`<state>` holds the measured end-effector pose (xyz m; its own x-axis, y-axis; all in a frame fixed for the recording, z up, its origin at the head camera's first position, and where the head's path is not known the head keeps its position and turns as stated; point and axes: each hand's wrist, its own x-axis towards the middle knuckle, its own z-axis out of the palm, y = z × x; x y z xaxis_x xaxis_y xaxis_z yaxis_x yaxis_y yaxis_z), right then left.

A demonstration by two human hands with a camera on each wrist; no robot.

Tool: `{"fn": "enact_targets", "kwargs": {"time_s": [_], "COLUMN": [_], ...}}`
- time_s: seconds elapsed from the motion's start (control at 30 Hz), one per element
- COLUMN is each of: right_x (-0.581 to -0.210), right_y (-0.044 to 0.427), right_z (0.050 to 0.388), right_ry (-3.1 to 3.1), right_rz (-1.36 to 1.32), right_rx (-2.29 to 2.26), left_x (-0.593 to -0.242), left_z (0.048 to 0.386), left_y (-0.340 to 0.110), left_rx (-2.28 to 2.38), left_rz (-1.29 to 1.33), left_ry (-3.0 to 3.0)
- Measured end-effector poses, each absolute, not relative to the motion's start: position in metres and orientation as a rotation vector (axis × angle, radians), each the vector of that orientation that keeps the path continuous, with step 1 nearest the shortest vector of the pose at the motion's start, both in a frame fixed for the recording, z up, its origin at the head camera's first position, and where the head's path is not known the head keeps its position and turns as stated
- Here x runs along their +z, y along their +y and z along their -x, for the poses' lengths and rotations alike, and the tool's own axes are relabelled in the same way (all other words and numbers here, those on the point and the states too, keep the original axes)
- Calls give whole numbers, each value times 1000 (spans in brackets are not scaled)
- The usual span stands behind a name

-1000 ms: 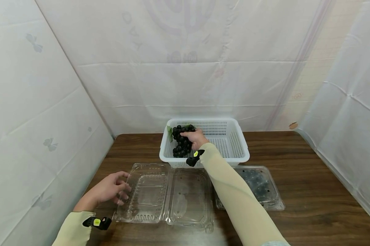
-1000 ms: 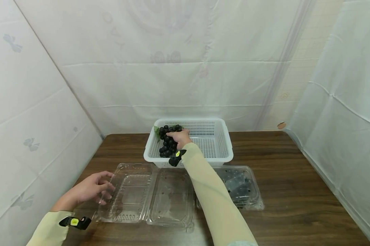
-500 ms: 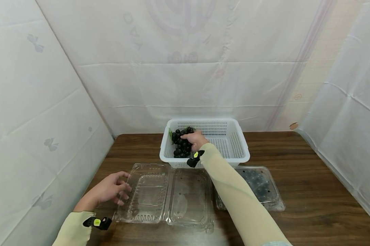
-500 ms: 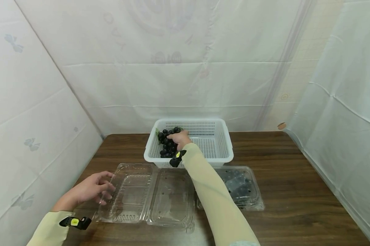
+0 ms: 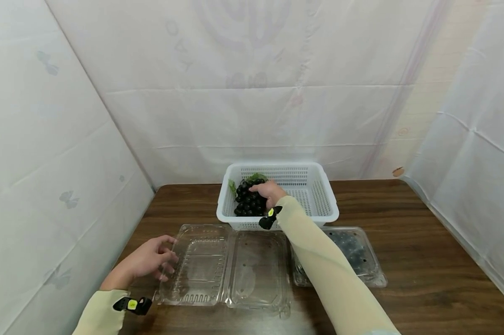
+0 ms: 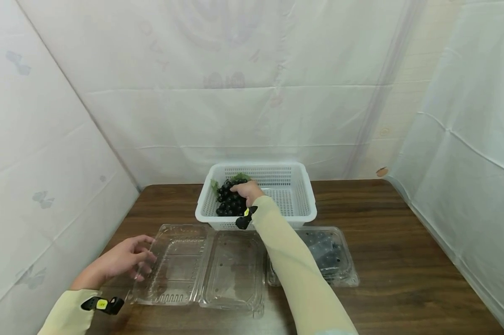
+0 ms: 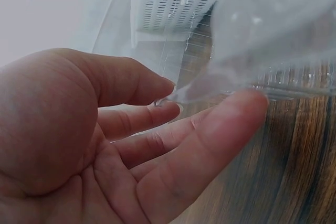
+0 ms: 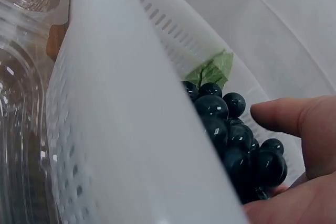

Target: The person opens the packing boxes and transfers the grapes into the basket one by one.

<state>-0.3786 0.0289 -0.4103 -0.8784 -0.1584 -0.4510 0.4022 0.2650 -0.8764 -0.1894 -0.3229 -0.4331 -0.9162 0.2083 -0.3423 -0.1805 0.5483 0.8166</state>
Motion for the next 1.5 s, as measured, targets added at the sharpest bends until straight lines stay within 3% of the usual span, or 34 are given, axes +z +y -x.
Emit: {"fn": "enact_targets", "kwargs": {"time_s": [0.73, 1.03, 1.27, 1.5], "right_x": [-402, -392, -381, -373], "right_y": [42, 48, 59, 75], "right_z": [372, 363, 347, 330], "right_ry": [2100, 2073, 2230, 2315], "right_rz": [-155, -138, -13, 75], "right_rx": [-1603, -1676, -1577, -1576], "left_x": [-427, -413, -397, -389], "left_z": [188, 186, 182, 176], "left_y": [-320, -314, -293, -259], "left_rx": [1180, 874, 557, 544], "left_rz": [17, -39, -168, -291], "left_ry": [2552, 2769, 3010, 3141]}}
